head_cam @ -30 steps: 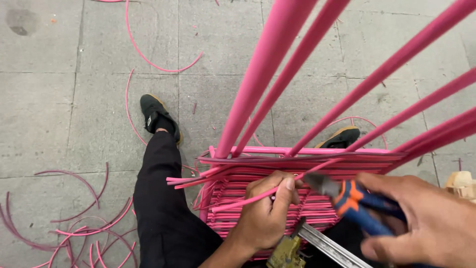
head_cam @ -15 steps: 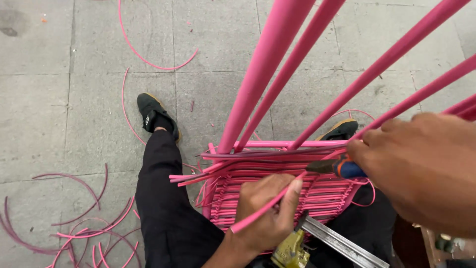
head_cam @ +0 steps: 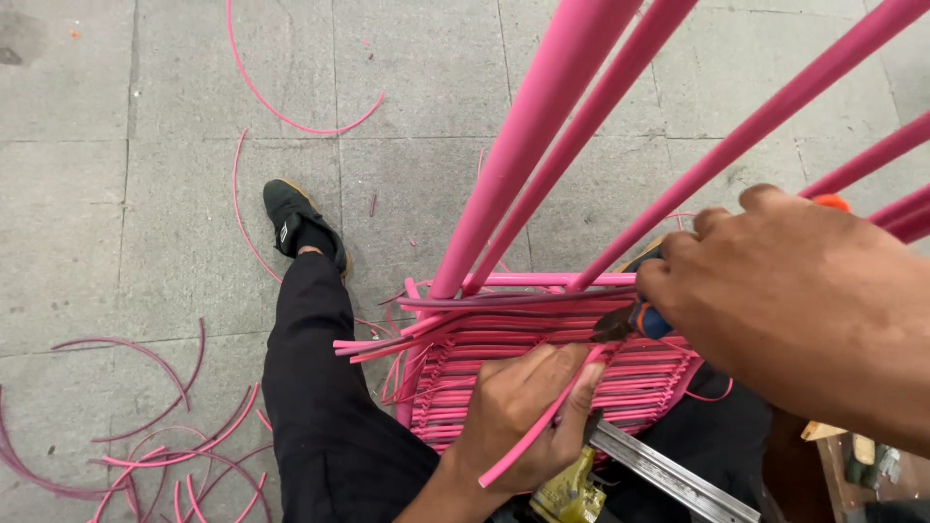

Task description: Weaving pink plastic strips into a chair frame and securing them with a pneumatic staple gun.

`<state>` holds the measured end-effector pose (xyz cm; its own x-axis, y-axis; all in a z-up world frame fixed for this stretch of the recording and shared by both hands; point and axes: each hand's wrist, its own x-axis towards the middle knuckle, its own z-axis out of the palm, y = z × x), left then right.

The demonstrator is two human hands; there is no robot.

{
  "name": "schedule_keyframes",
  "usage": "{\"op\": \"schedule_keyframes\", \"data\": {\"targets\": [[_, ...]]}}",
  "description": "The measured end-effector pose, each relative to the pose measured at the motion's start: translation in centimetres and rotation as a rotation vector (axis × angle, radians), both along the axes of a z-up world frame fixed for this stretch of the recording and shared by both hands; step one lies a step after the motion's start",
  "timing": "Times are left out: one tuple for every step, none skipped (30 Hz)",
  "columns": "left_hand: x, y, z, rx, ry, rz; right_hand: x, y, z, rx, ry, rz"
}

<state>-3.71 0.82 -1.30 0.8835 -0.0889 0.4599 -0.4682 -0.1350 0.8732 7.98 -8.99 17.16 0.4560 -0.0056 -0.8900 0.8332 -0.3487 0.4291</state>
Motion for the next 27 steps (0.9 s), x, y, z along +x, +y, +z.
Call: {"op": "schedule_keyframes", "data": {"targets": [[0.1,0.0,-0.1,0.000,-0.003,-0.001,0.1,0.3,0.1,0.000,-0.003,-0.001],[0.0,-0.1,-0.2,0.009,-0.002,-0.002,0.1,0.6,0.2,-0.024,0.010,-0.013],[0.0,-0.1,-0.3,0.019,-0.001,-0.002,0.1,0.8,0.3,-0.049,0.024,-0.024],[0.0,-0.1,-0.3,0.018,-0.001,-0.003,0.2,0.8,0.2,-0.049,0.024,-0.025],[0.1,0.0,-0.3,0.024,0.001,-0.010,0.3,0.7,0.1,-0.047,0.016,-0.025],[0.1,0.0,-0.3,0.030,0.002,-0.017,0.4,0.7,0.1,-0.044,0.008,-0.025],[0.0,0.0,-0.3,0.030,0.002,-0.018,0.5,0.3,-0.1,-0.045,0.008,-0.025],[0.1,0.0,-0.4,0.034,0.001,-0.013,0.7,-0.1,-0.4,-0.023,0.002,-0.020],[0.1,0.1,-0.4,0.038,0.000,-0.008,0.8,-0.5,-0.7,-0.001,-0.003,-0.015],[0.1,0.1,-0.5,0.038,0.003,-0.003,1.0,-0.7,-0.7,-0.002,0.000,-0.010],[0.2,0.1,-0.6,0.014,-0.006,-0.015,1.1,-0.8,-0.8,0.016,0.001,-0.005],[0.1,0.2,-0.7,-0.010,-0.013,-0.027,1.3,-1.0,-0.9,0.034,0.004,-0.001],[0.0,0.2,-0.8,-0.011,-0.008,-0.024,1.3,-0.8,-0.9,0.033,0.009,0.002],[0.1,0.2,-0.9,-0.020,-0.014,-0.021,1.3,-0.7,-0.9,0.020,0.014,0.017],[0.1,0.2,-1.0,-0.028,-0.021,-0.018,1.4,-0.6,-0.9,0.007,0.018,0.032],[0.1,0.3,-1.0,-0.028,-0.017,-0.016,1.4,-0.3,-0.8,0.007,0.021,0.033],[0.1,0.3,-1.0,-0.035,-0.025,-0.023,1.4,-0.1,-0.8,-0.007,0.035,0.029],[0.2,0.3,-1.1,-0.041,-0.035,-0.030,1.4,0.1,-0.7,-0.021,0.046,0.024],[0.2,0.3,-1.0,-0.040,-0.034,-0.029,1.4,-0.8,-1.3,-0.021,0.047,0.025],[0.3,0.3,-0.8,-0.015,-0.032,-0.016,1.4,-1.7,-1.7,-0.010,0.059,0.053],[0.4,0.3,-0.7,0.010,-0.030,-0.003,1.4,-2.6,-2.2,0.002,0.070,0.082],[0.3,0.3,-0.7,0.010,-0.030,-0.007,1.0,-3.0,-2.2,0.002,0.070,0.078],[0.2,0.3,-0.8,0.001,-0.036,-0.016,0.7,-3.4,-2.3,0.032,0.057,0.060],[0.3,0.3,-0.9,-0.007,-0.045,-0.023,0.4,-3.7,-2.3,0.062,0.042,0.043],[0.4,0.3,-0.9,-0.008,-0.048,-0.025,0.3,-3.5,-2.2,0.061,0.039,0.041],[0.4,0.3,-0.8,-0.017,-0.054,-0.024,0.2,-3.3,-2.0,0.057,0.017,-0.013],[0.3,0.4,-0.7,-0.027,-0.059,-0.023,0.0,-3.1,-1.8,0.053,-0.005,-0.068]]}}
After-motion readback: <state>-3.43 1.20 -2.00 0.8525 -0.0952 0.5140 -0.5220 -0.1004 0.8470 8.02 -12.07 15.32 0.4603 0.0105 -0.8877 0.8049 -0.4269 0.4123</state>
